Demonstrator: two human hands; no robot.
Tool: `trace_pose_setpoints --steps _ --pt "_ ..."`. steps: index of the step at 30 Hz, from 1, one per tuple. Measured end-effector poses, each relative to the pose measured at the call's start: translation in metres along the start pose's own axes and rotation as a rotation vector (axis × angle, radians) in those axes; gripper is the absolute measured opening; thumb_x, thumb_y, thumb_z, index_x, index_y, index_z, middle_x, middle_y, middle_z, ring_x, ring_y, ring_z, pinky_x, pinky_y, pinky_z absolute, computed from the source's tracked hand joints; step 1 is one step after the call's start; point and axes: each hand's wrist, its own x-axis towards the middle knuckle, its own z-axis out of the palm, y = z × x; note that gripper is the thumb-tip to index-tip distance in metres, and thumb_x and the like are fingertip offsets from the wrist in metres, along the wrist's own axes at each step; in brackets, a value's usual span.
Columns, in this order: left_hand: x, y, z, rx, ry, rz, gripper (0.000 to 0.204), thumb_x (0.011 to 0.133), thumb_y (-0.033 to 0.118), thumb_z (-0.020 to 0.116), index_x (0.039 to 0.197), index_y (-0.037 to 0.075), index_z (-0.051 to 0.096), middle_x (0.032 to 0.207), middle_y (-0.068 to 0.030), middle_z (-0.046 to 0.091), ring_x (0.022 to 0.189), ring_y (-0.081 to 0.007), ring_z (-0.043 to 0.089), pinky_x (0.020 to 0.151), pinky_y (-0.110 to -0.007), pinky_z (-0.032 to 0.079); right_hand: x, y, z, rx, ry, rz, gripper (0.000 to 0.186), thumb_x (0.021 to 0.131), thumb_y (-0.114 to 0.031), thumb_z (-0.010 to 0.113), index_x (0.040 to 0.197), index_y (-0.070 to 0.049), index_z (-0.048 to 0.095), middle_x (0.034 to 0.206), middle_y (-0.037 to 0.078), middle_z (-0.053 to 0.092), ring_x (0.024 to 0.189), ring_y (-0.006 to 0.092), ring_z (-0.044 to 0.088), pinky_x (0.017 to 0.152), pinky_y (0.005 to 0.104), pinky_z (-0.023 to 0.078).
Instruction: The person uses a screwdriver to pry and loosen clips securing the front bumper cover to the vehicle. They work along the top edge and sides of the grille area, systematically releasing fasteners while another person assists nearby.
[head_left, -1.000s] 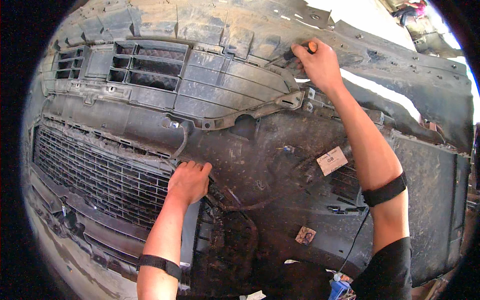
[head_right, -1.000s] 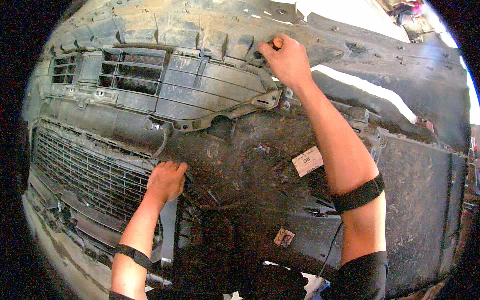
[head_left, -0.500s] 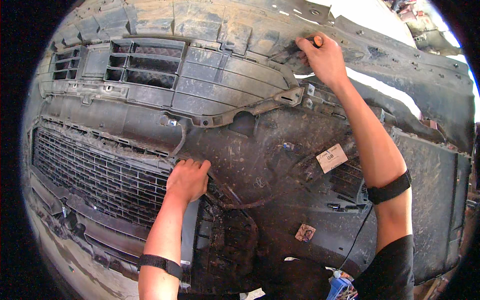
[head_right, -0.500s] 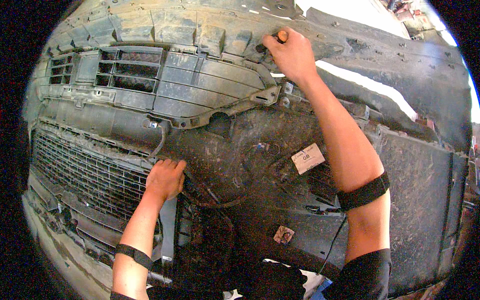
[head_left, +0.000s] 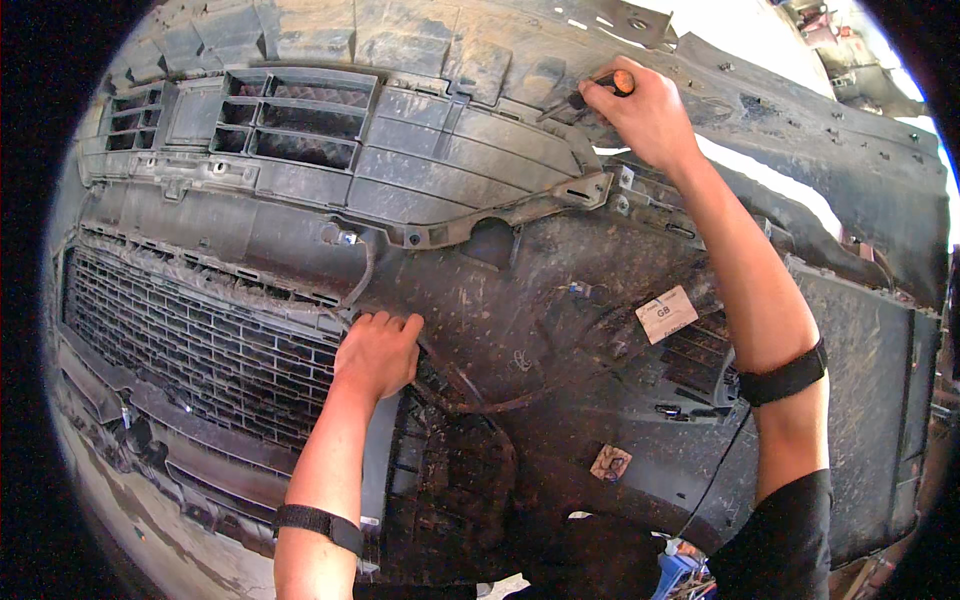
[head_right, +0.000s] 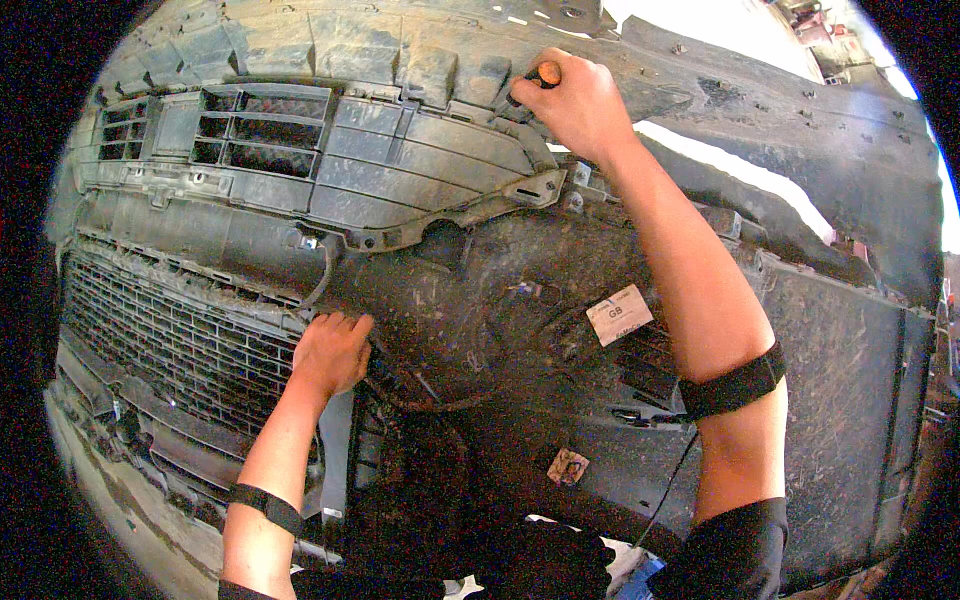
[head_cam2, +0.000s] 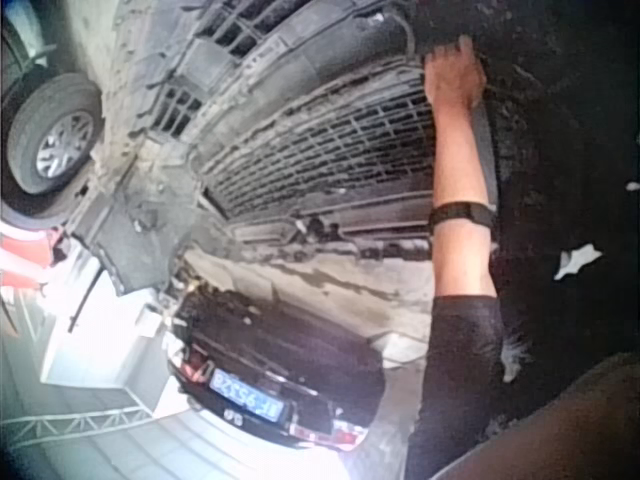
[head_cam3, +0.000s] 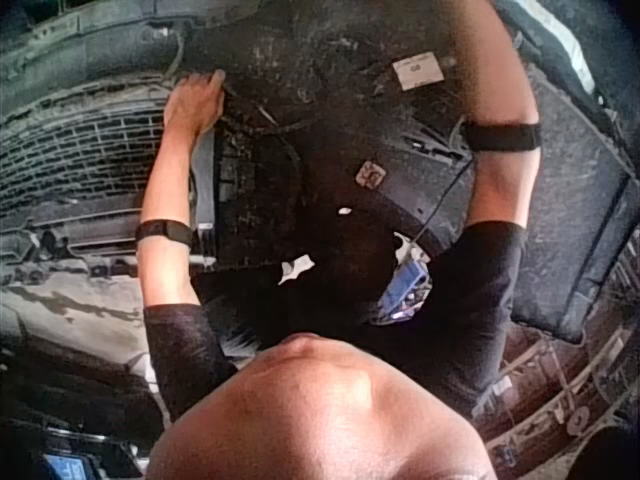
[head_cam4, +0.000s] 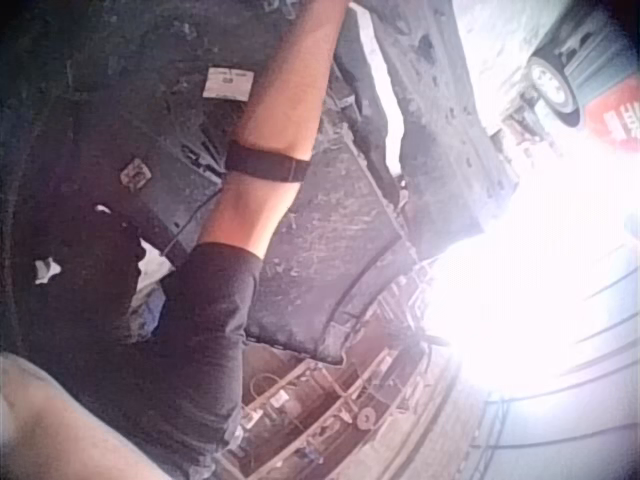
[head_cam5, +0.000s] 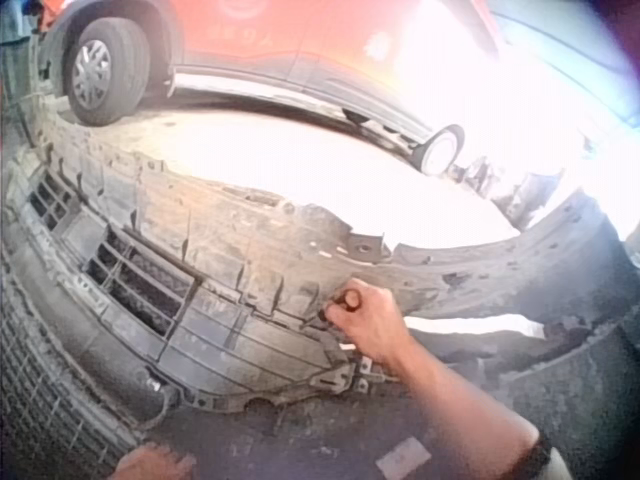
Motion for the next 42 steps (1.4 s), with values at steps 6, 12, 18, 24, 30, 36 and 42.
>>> trace_pose_setpoints --steps 6,12,18,24,30,36,42 --pt "0.002 0.001 -0.004 -0.004 -0.061 -0.022 0.024 0.082 0.022 0.058 0.100 0.007 0.054 0.089 -0.0116 0.065 0.089 -0.0280 0.060 0.081 -0.040 0.044 0.017 -0.026 -0.013 0.077 -0.236 0.337 0.034 0.078 -0.027 0.060 0.062 0.003 0.063 0.064 0.014 0.066 0.054 0.0256 0.067 0.062 0.0340 0.056" --pt "-0.001 0.002 -0.006 -0.012 -0.047 -0.016 0.025 0.082 0.023 0.059 0.100 0.007 0.054 0.089 -0.0106 0.065 0.090 -0.0272 0.059 0.081 -0.039 0.044 0.028 -0.030 -0.015 0.020 -0.467 0.291 0.030 0.079 -0.020 0.063 0.083 0.010 0.065 0.068 0.011 0.064 0.051 0.0175 0.060 0.047 0.0319 0.052" --pt "-0.005 0.000 0.001 -0.018 0.053 0.025 0.023 0.079 0.020 0.061 0.097 0.007 0.055 0.086 -0.0091 0.065 0.086 -0.0260 0.059 0.078 -0.038 0.044 0.016 -0.025 -0.012 0.032 -0.381 0.347 0.027 0.080 -0.020 0.064 0.086 0.005 0.068 0.065 0.008 0.062 0.049 0.0137 0.054 0.046 0.0287 0.045" --pt "-0.005 -0.001 0.005 -0.004 0.129 0.052 0.020 0.079 0.020 0.061 0.094 0.008 0.055 0.082 -0.0085 0.065 0.083 -0.0257 0.059 0.075 -0.038 0.044 0.021 -0.016 -0.014 0.020 -0.385 0.307 0.028 0.077 -0.022 0.064 0.080 0.005 0.068 0.064 0.009 0.064 0.048 0.0159 0.056 0.049 0.0314 0.048" --pt "-0.004 0.000 0.007 0.025 0.120 0.047 0.018 0.081 0.020 0.060 0.093 0.007 0.054 0.082 -0.0087 0.065 0.083 -0.0255 0.060 0.074 -0.038 0.044 0.015 -0.001 -0.020 -0.142 -0.323 -0.011 0.029 0.069 -0.016 0.060 0.093 -0.003 0.071 0.077 0.019 0.067 0.067 0.0278 0.065 0.070 0.0366 0.052" --pt "-0.002 0.001 0.000 -0.034 0.075 0.003 0.020 0.081 0.021 0.059 0.095 0.007 0.054 0.081 -0.0098 0.065 0.083 -0.0265 0.060 0.075 -0.039 0.044 0.033 -0.014 -0.024 -0.419 -0.515 -0.313 0.032 0.076 -0.010 0.064 0.106 -0.002 0.068 0.096 0.019 0.068 0.087 0.0283 0.066 0.078 0.0360 0.051" --pt "0.000 0.001 -0.004 -0.064 -0.002 -0.025 0.026 0.080 0.022 0.060 0.100 0.006 0.056 0.081 -0.0119 0.067 0.085 -0.0279 0.061 0.077 -0.039 0.045 0.046 -0.051 -0.018 -0.617 -0.579 -0.471 0.032 0.083 -0.025 0.064 0.103 0.000 0.067 0.090 0.022 0.066 0.085 0.0356 0.065 0.079 0.0423 0.051"
